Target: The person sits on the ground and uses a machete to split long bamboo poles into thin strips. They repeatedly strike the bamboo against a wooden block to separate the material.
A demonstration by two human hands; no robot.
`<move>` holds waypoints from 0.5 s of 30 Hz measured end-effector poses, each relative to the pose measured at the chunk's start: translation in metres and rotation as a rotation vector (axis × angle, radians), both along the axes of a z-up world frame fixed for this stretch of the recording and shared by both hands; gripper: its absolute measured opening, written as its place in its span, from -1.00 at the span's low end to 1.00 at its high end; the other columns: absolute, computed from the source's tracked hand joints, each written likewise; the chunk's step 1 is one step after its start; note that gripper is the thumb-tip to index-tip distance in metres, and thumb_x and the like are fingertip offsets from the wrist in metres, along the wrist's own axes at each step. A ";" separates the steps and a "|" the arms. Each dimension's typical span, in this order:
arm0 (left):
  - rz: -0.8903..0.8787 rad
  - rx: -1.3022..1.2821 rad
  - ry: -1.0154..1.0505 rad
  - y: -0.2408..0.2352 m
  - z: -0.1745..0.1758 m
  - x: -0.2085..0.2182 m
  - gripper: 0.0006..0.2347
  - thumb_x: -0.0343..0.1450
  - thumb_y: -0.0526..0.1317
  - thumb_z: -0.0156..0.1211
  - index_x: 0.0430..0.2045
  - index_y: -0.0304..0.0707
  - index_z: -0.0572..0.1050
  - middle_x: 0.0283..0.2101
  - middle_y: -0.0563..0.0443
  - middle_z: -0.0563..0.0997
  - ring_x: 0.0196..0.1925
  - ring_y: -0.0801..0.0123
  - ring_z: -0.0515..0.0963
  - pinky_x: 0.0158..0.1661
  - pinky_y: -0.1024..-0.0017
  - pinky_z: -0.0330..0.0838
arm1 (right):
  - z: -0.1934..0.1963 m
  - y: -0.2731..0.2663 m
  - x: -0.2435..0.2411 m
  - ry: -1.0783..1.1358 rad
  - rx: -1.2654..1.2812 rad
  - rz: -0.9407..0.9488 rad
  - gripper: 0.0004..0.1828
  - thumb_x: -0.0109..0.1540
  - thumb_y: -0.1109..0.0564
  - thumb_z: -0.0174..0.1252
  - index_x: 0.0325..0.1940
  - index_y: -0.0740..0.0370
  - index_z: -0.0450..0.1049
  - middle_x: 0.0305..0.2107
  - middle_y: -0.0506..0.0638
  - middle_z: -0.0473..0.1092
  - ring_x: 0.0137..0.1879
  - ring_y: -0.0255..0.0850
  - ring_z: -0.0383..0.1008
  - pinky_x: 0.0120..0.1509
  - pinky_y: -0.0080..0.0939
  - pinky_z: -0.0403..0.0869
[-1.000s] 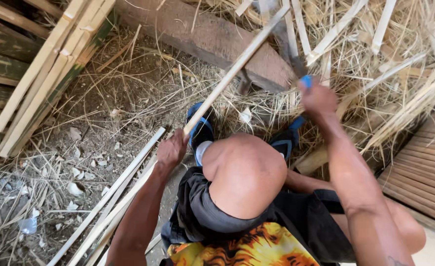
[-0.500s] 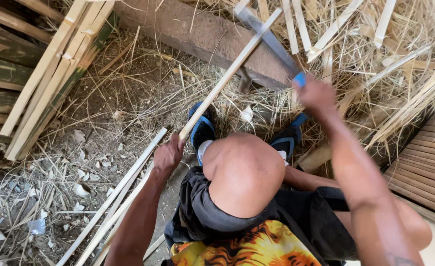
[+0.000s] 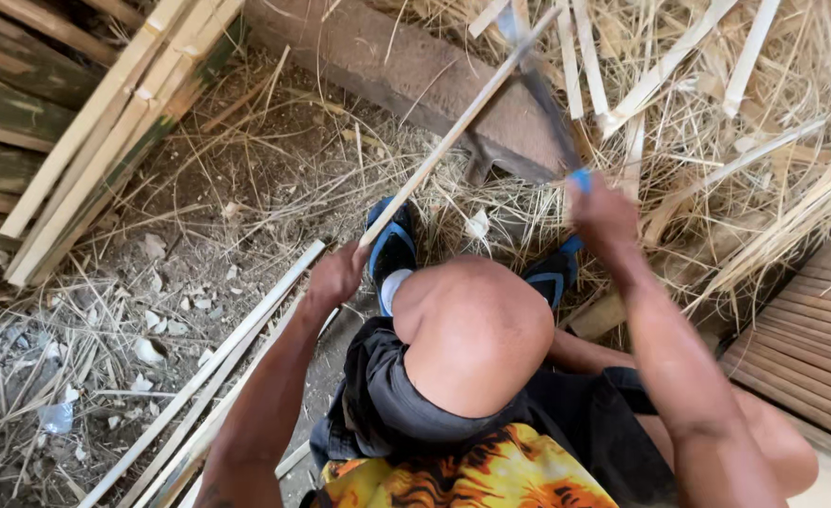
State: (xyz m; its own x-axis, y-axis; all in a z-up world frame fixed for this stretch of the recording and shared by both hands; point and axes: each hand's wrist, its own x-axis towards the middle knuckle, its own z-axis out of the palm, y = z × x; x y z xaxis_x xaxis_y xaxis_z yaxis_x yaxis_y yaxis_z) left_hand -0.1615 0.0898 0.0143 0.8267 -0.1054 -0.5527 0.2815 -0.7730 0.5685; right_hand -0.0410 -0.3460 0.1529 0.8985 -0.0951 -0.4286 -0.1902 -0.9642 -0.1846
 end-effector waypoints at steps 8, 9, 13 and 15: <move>-0.035 -0.071 0.002 -0.009 0.004 0.018 -0.55 0.57 0.11 -0.35 0.00 -0.27 0.39 -0.36 -0.51 0.61 -0.28 -0.36 0.62 -0.19 -0.16 0.44 | -0.050 0.055 -0.031 0.164 -0.181 0.638 -0.75 0.37 -0.03 -0.07 0.02 0.11 0.34 -0.39 0.07 0.50 -0.38 0.02 0.57 -0.38 0.08 0.54; -0.027 -0.060 0.051 0.000 0.009 0.006 -0.54 0.56 0.12 -0.37 -0.02 -0.23 0.40 -0.37 -0.48 0.62 -0.29 -0.32 0.63 -0.18 -0.13 0.45 | -0.043 0.025 -0.007 -0.109 -0.071 0.581 -0.69 0.41 -0.11 -0.08 -0.01 0.10 0.44 -0.39 0.10 0.49 -0.35 0.02 0.54 -0.38 0.04 0.49; -0.012 -0.093 0.121 0.017 0.006 0.007 -0.43 0.59 0.20 -0.48 -0.22 -0.28 0.48 -0.42 -0.37 0.59 -0.31 -0.15 0.60 -0.16 -0.08 0.41 | -0.002 -0.024 0.063 0.011 -0.053 -0.168 -0.42 0.51 -0.28 -0.30 0.17 0.26 0.33 -0.51 0.10 0.41 -0.45 -0.02 0.46 -0.31 0.13 0.44; 0.035 -0.224 0.085 0.021 0.006 0.013 -0.39 0.53 0.26 -0.47 -0.31 -0.26 0.51 -0.46 -0.28 0.56 -0.36 -0.04 0.58 -0.20 0.01 0.42 | 0.011 -0.017 0.068 0.022 -0.016 -0.263 -0.42 0.51 -0.28 -0.30 0.13 0.26 0.35 -0.44 0.06 0.37 -0.46 -0.03 0.44 -0.35 0.16 0.44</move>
